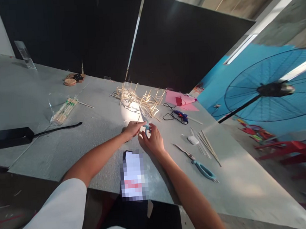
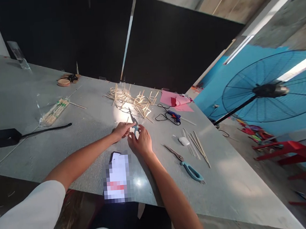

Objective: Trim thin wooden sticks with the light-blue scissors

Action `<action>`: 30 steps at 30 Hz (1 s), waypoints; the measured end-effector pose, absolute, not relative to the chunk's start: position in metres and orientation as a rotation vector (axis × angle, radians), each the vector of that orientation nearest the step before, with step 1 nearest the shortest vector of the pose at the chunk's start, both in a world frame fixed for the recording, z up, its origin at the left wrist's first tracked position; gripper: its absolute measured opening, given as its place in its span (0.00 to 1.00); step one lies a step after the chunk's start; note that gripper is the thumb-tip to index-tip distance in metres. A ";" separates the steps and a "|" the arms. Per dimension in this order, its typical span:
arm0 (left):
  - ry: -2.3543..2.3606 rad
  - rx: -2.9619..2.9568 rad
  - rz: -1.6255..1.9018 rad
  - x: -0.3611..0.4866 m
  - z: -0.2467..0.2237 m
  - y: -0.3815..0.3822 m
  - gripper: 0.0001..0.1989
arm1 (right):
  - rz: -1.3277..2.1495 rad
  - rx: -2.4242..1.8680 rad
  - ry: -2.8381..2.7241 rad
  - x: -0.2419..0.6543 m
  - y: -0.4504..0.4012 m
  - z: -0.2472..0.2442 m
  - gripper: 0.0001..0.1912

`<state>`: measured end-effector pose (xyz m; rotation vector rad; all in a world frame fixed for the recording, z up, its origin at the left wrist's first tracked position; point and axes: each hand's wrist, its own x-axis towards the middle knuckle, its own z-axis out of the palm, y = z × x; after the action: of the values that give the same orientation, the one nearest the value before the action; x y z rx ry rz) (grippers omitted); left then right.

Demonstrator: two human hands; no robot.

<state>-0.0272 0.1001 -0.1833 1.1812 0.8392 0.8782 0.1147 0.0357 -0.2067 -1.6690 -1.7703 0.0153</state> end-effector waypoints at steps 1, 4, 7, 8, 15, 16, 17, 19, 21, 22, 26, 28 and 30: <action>0.841 1.184 0.875 -0.027 -0.183 0.099 0.25 | 0.028 -1.700 -1.755 0.116 0.035 -0.209 0.30; 0.831 1.207 0.838 -0.028 -0.181 0.098 0.24 | 0.070 -1.741 -1.727 0.121 0.031 -0.207 0.25; 0.782 1.211 0.785 -0.030 -0.177 0.099 0.21 | 0.101 -1.773 -1.664 0.123 0.031 -0.203 0.25; 0.761 1.195 0.767 -0.030 -0.176 0.101 0.19 | 0.111 -1.787 -1.635 0.124 0.033 -0.202 0.26; 0.769 1.158 0.805 -0.025 -0.178 0.109 0.09 | 0.114 -1.891 -1.562 0.135 0.042 -0.197 0.24; 0.781 1.174 0.820 -0.025 -0.179 0.109 0.09 | 0.116 -1.898 -1.581 0.136 0.042 -0.197 0.23; 0.788 1.196 0.828 -0.024 -0.179 0.108 0.10 | 0.121 -1.900 -1.603 0.136 0.043 -0.196 0.21; 0.789 1.251 0.822 -0.025 -0.180 0.106 0.13 | 0.128 -1.896 -1.648 0.136 0.043 -0.194 0.18; 0.791 1.294 0.802 -0.025 -0.179 0.105 0.16 | 0.128 -1.888 -1.680 0.135 0.043 -0.191 0.15; 0.798 1.306 0.792 -0.025 -0.178 0.105 0.16 | 0.126 -1.886 -1.690 0.134 0.043 -0.189 0.14; 0.828 1.330 0.760 -0.026 -0.173 0.106 0.13 | 0.128 -1.890 -1.705 0.132 0.043 -0.184 0.13; 0.832 1.345 0.740 -0.026 -0.171 0.106 0.13 | 0.133 -1.899 -1.708 0.132 0.043 -0.183 0.14; 0.831 1.358 0.726 -0.026 -0.169 0.105 0.14 | 0.137 -1.911 -1.715 0.132 0.043 -0.183 0.14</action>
<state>-0.0263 0.1049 -0.1692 1.3580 0.8315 0.7264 0.1322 0.0435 -0.1831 -1.9115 -1.7148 0.1368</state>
